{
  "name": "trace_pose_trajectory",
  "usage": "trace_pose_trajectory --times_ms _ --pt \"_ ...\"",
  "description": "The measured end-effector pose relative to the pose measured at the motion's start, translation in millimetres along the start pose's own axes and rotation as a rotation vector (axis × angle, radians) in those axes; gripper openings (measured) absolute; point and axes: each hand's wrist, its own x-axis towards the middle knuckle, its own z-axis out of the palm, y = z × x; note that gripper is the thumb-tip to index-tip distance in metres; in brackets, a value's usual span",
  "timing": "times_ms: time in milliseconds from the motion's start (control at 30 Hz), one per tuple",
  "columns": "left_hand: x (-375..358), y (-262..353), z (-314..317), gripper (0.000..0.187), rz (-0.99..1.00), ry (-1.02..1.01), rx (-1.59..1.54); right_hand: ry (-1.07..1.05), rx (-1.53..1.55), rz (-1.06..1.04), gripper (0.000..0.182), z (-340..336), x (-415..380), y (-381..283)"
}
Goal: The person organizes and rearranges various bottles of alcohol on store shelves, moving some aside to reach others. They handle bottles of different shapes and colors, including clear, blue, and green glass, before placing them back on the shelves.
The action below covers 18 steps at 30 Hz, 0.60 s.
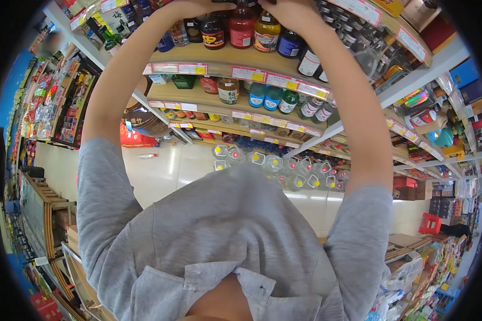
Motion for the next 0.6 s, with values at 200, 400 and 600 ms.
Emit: trace_pose_trajectory --times_ms 200,400,600 --pt "-16.8 -43.0 -12.9 0.051 0.056 -0.091 0.17 0.61 0.366 -0.197 0.018 55.4 -78.3 -10.7" --pt "-24.3 -11.3 -38.3 0.056 -0.136 -0.241 -0.082 0.551 0.656 -0.029 0.008 128.5 -114.2 -40.3" --pt "-20.0 0.8 -37.0 0.054 -0.163 -0.26 0.131 0.478 0.77 0.252 0.01 156.5 -125.1 -32.6"
